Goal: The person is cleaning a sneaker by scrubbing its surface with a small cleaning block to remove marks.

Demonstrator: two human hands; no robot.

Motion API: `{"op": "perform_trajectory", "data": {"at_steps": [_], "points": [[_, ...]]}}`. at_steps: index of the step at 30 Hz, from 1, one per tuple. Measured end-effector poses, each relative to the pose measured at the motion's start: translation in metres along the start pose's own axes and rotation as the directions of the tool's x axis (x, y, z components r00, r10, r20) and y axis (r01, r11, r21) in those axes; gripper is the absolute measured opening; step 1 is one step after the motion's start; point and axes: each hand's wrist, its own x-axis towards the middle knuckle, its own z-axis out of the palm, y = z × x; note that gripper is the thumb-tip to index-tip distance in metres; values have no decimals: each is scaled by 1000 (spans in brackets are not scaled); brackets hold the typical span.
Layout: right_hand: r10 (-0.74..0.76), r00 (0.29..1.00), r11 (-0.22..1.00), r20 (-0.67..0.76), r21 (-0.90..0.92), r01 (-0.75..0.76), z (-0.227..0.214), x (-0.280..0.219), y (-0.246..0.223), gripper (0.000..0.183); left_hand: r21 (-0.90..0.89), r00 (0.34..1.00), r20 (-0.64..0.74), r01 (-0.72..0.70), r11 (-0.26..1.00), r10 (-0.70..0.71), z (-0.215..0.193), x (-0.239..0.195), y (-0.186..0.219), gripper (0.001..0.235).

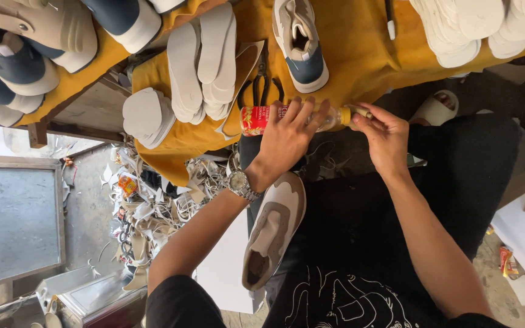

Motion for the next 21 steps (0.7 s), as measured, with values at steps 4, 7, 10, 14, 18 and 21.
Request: {"op": "perform_trajectory", "data": {"at_steps": [4, 7, 10, 14, 18, 21], "points": [[-6, 1000, 1000, -14, 1, 6, 0, 1, -3, 29, 56, 999, 16, -38, 998, 37, 3, 5, 4, 31], [-9, 1000, 1000, -22, -6, 9, 2, 0, -4, 29, 54, 999, 26, -33, 998, 32, -4, 14, 6, 33], [18, 1000, 1000, -25, 3, -18, 5, 1, -7, 31, 43, 998, 48, -41, 998, 39, -1, 15, 7, 33], [38, 999, 999, -32, 5, -38, 4, 0, -9, 31, 53, 995, 100, -31, 998, 25, 3, 10, 7, 39], [70, 997, 998, -32, 5, -70, 3, 1, 0, 31, 38, 989, 142, -37, 999, 31, 4, 8, 8, 38], [87, 995, 996, -44, -14, -87, 2, 1, -3, 30, 35, 989, 148, -36, 999, 31, 7, 5, 6, 40]]}}
